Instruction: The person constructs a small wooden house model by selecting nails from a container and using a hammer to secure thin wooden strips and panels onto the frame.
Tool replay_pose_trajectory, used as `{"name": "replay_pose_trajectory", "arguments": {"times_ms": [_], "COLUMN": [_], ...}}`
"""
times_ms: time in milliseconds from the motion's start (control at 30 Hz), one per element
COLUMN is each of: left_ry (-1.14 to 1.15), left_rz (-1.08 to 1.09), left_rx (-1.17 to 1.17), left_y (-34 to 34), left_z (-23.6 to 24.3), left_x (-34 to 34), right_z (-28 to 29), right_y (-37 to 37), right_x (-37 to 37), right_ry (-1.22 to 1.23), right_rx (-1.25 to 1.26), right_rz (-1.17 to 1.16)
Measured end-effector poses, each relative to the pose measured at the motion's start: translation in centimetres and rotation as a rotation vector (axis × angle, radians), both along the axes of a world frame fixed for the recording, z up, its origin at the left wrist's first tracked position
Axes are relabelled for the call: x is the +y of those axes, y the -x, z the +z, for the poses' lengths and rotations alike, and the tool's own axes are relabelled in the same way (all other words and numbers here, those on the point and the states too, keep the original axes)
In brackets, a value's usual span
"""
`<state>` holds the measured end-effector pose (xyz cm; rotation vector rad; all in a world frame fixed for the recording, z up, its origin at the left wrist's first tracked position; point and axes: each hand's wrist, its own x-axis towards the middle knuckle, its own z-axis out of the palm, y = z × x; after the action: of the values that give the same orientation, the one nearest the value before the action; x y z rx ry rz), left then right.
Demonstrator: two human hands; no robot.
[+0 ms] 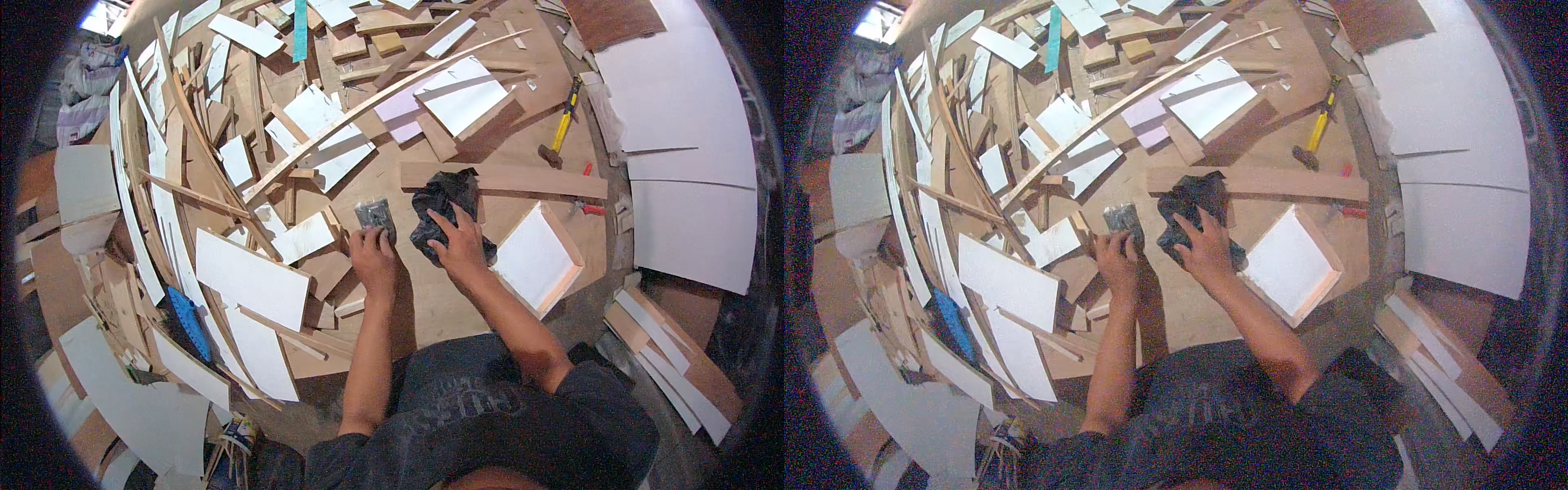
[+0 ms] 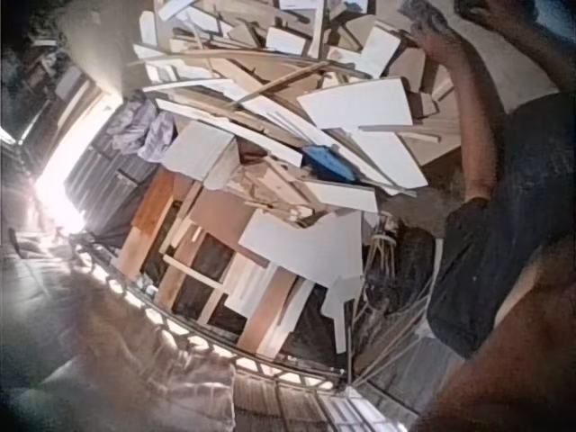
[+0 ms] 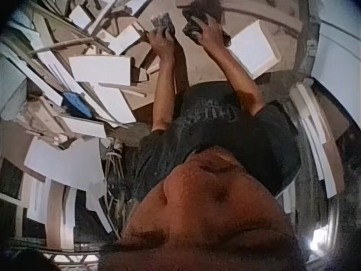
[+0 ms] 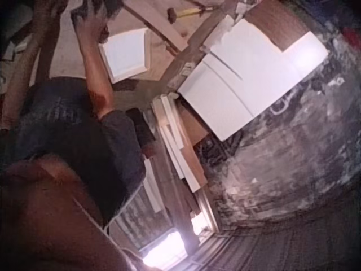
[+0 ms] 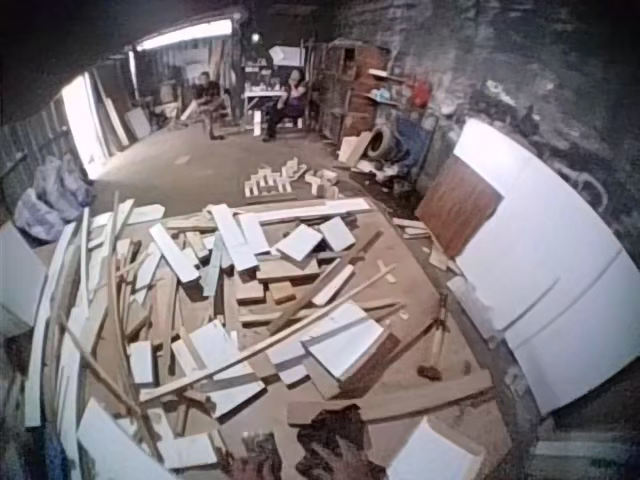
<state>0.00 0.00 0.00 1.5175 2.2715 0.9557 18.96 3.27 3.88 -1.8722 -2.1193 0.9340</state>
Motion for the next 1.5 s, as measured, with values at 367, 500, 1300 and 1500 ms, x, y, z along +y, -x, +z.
{"name": "replay_pose_trajectory", "arguments": {"times_ms": [367,500,1300,1500], "left_ry": [0.045,0.122,0.062,-0.018], "left_rz": [0.057,0.109,0.166,0.116], "left_rx": [-0.343,-0.376,-0.304,-0.336], "left_y": [-1.3,-0.6,0.3,-0.5], "left_z": [1.1,0.5,-1.4,0.0], "left_x": [-0.5,0.3,-0.4,1.0], "right_z": [-2.1,-3.1,-5.1,-2.5], "right_y": [5.8,6.7,4.9,4.4], "right_x": [2.9,3.9,5.6,5.4], "right_ry": [-0.149,-0.182,-0.229,-0.183], "right_rx": [0.330,0.292,0.233,0.311], "right_rz": [0.085,0.140,-0.200,-0.113]}}
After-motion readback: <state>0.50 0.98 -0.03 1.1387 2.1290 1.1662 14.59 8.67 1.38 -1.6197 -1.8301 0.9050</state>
